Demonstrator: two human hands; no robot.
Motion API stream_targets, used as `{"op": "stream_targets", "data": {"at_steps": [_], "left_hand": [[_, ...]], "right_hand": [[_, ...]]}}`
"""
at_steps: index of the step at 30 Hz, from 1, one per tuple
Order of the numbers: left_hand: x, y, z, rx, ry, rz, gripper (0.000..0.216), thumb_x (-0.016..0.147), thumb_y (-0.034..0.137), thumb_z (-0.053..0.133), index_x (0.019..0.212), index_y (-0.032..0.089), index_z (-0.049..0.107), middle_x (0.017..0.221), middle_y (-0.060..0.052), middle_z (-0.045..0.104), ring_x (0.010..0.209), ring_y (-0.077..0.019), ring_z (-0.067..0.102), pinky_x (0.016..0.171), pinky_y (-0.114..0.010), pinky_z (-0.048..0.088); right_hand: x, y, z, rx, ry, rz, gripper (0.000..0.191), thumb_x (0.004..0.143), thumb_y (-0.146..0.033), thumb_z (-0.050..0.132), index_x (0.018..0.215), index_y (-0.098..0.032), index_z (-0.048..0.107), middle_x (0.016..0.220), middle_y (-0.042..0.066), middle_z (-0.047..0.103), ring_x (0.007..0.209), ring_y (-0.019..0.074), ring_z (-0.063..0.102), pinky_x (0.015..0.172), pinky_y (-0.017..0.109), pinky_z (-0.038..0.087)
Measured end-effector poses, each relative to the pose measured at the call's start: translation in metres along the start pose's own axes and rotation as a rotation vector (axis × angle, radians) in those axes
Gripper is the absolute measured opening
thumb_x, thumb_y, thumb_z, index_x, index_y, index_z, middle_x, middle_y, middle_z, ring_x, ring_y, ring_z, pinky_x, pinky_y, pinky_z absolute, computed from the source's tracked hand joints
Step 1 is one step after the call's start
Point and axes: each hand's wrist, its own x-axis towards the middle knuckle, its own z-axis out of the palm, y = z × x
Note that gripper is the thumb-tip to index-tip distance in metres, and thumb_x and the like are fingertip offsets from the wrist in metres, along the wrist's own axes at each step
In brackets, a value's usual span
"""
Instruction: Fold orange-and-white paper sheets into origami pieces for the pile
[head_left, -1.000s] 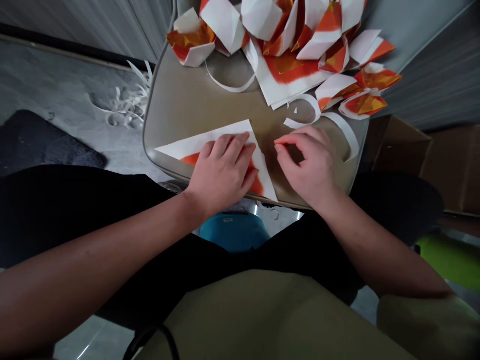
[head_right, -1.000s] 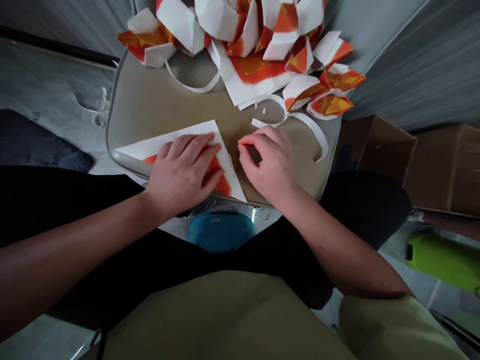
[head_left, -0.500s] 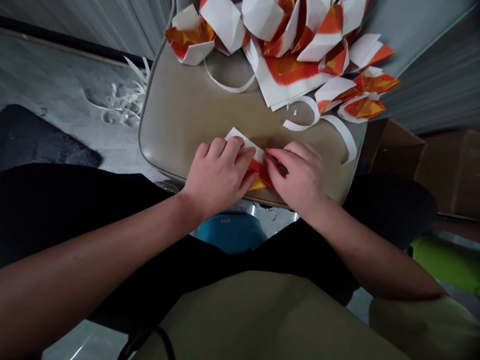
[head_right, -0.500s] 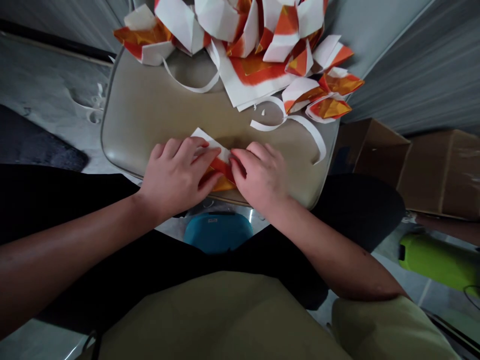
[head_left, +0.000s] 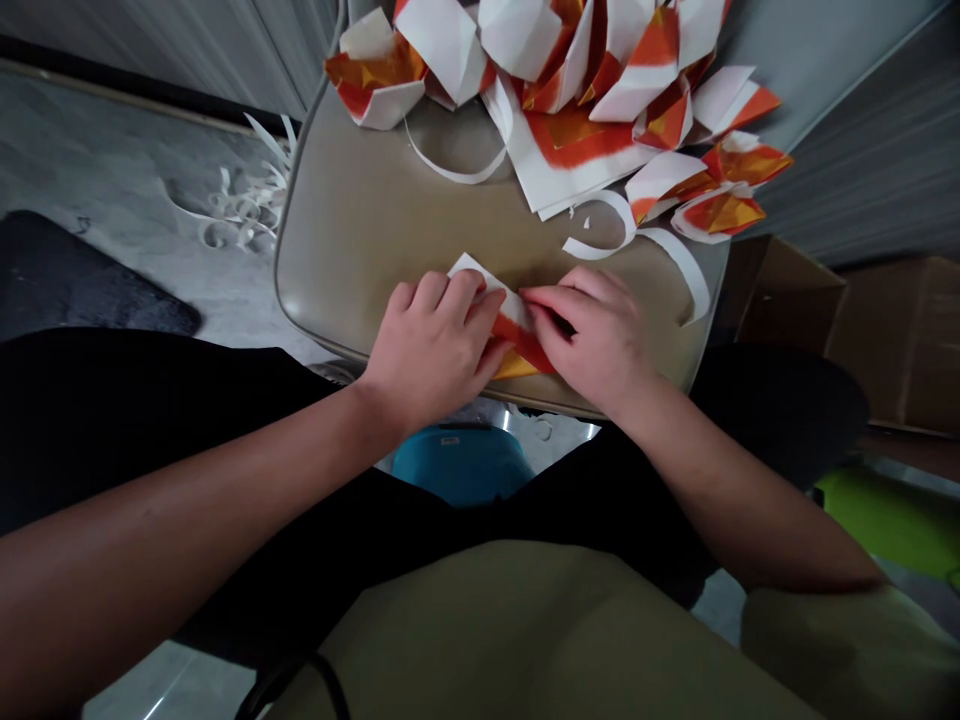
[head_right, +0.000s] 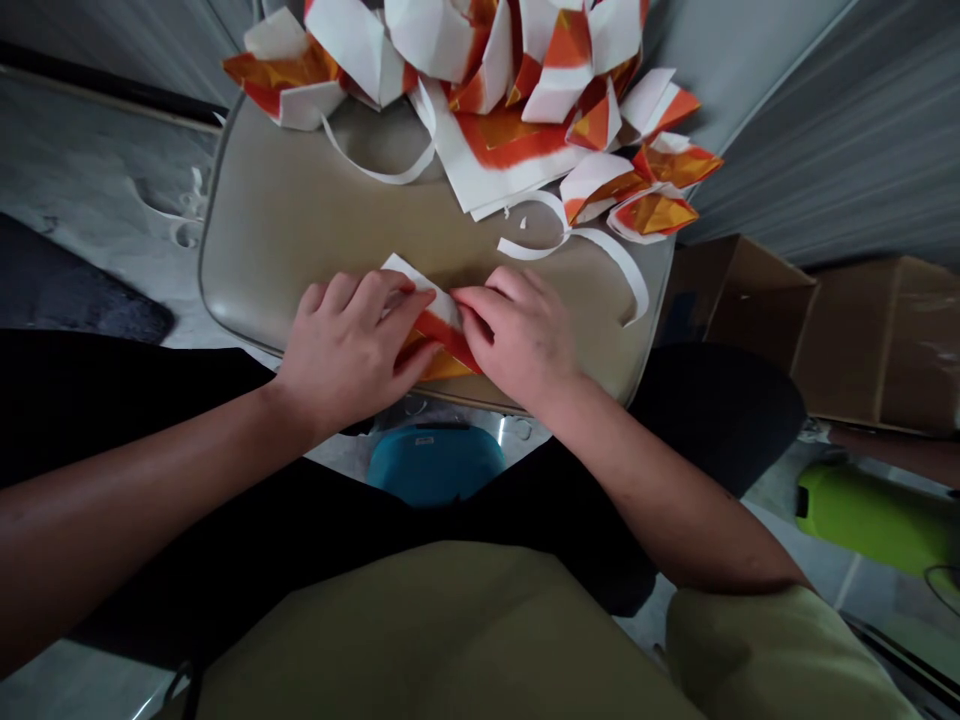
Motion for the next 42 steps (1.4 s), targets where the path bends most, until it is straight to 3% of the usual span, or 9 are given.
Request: {"op": "stream_targets", "data": {"at_steps": [15, 27, 33, 42], "left_hand": [[0.0, -0.001, -0.001, 0.0, -0.024, -0.004, 0.043, 0.1, 0.038, 0.053, 0.138, 0.019, 0.061, 0.131, -0.019, 0.063, 0.112, -0.0384, 0.06, 0.087, -0.048, 0.045], [-0.001, -0.002, 0.0, 0.028, 0.013, 0.013, 0.042, 0.099, 0.039, 0.054, 0.136, 0.02, 0.062, 0.129, -0.017, 0.065, 0.111, -0.0366, 0.06, 0.09, -0.049, 0.046], [-0.001, -0.001, -0.002, 0.01, -0.027, -0.016, 0.044, 0.099, 0.04, 0.055, 0.138, 0.021, 0.062, 0.131, -0.017, 0.064, 0.115, -0.0379, 0.059, 0.092, -0.051, 0.046], [-0.001, -0.001, -0.003, 0.089, 0.019, 0.018, 0.041, 0.099, 0.039, 0.055, 0.135, 0.021, 0.064, 0.126, -0.016, 0.067, 0.108, -0.0363, 0.062, 0.086, -0.048, 0.048]], "right_hand": [[0.014, 0.006, -0.002, 0.011, -0.103, -0.039, 0.015, 0.095, -0.024, 0.058, 0.091, -0.023, 0.072, 0.089, 0.006, 0.067, 0.089, 0.0245, 0.059, 0.084, 0.041, 0.047], [0.009, 0.0, 0.01, 0.011, 0.008, 0.024, 0.011, 0.091, -0.02, 0.058, 0.085, -0.022, 0.068, 0.087, 0.007, 0.068, 0.088, 0.0241, 0.062, 0.082, 0.041, 0.048], [0.008, 0.0, 0.011, 0.049, 0.013, 0.051, 0.012, 0.092, -0.02, 0.057, 0.086, -0.022, 0.067, 0.087, 0.007, 0.067, 0.088, 0.0247, 0.061, 0.082, 0.042, 0.048], [0.007, -0.001, 0.01, 0.035, 0.001, 0.055, 0.012, 0.092, -0.02, 0.058, 0.087, -0.022, 0.068, 0.086, 0.006, 0.066, 0.086, 0.0239, 0.059, 0.083, 0.042, 0.048]]}}
